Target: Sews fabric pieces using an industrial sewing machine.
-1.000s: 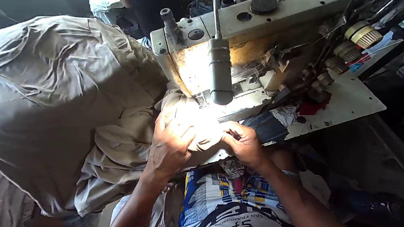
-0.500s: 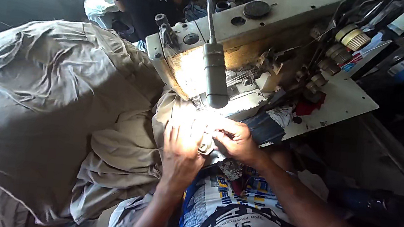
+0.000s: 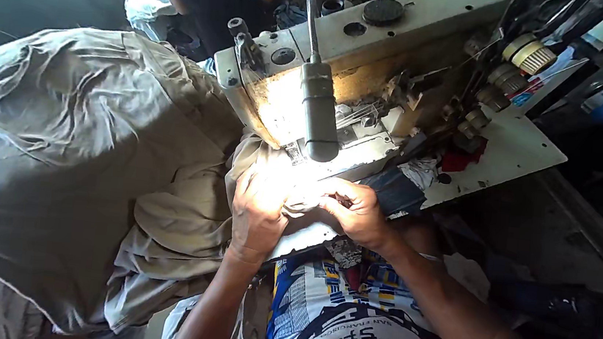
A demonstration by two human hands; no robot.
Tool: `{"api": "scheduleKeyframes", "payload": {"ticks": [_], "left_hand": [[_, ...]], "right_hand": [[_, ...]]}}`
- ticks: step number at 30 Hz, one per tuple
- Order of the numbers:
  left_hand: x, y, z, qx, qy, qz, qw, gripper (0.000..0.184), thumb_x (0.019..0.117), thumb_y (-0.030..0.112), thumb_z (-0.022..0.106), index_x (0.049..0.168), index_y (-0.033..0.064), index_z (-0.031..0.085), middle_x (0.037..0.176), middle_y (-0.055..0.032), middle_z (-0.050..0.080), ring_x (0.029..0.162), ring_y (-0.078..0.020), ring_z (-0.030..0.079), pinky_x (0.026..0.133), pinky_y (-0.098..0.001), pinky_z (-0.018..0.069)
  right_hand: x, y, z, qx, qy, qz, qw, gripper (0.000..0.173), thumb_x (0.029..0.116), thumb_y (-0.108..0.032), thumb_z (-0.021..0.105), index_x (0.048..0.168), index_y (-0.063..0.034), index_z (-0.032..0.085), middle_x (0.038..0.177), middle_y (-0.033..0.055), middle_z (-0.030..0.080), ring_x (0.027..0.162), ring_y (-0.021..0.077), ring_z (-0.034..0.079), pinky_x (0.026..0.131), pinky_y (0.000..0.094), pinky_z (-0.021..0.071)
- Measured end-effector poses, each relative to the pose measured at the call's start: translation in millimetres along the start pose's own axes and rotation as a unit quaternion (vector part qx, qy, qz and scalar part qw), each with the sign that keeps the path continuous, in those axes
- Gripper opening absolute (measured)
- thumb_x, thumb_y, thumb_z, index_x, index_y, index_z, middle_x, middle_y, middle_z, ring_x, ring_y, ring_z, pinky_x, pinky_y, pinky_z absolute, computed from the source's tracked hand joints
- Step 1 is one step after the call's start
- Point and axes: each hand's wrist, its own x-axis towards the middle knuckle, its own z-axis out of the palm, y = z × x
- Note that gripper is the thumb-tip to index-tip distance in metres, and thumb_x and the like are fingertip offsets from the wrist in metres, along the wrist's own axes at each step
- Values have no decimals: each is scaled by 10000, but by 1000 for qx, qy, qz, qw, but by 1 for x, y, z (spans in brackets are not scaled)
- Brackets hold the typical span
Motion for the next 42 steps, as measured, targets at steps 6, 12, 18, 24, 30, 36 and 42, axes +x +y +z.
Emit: {"api": "scheduleKeyframes", "payload": {"ticks": [6,12,18,24,30,36,42], "left_hand": [[4,21,17,-1,69,-46,997,239,913,304,671,1059,144,774,1103,-62,748,1135,-258,667,1073,-503,463],[12,7,22,-10,100,-54,993,162,926,253,683,904,114,763,980,-87,748,988,-266,702,898,-470,550],[9,-6,-1,-13,33,-11,999,94,903,149,681,872,100,754,969,-102,741,980,-287,696,874,-482,555],[18,-17,-51,-168,-103,-63,978,50,861,158,747,908,151,761,911,5,726,868,-131,698,767,-417,596],[44,-18,-85,-130,-44,-104,985,117,923,174,726,1037,149,736,1013,23,725,909,-80,691,789,-348,582],[40,-11,-76,-96,-35,-94,990,211,928,84,654,1134,123,679,1052,-36,714,936,-142,696,782,-376,578],[35,-13,-65,-118,-10,-84,989,236,927,59,648,1156,105,684,1043,-54,726,930,-134,702,800,-341,575]], "right_hand": [[13,-16,8,-2,34,5,999,73,906,30,709,972,12,734,866,65,721,682,79,630,632,238,557],[21,-23,7,-26,26,0,999,55,903,30,711,955,23,725,834,71,710,702,106,663,662,278,600],[7,-17,6,-20,41,28,999,40,905,5,720,945,8,723,774,42,684,634,62,590,600,223,520],[23,-24,3,-23,51,33,998,80,899,-10,743,972,-10,712,770,41,682,628,90,615,579,257,548],[46,-38,7,-41,42,-16,998,88,906,-5,739,987,-1,703,768,64,673,601,96,602,523,233,522],[38,-39,11,-40,46,-12,998,97,906,-9,738,990,1,692,778,65,658,623,98,601,539,236,526],[30,-30,7,-14,68,13,998,78,922,-19,725,977,-11,671,693,55,600,493,89,502,423,217,440]]}}
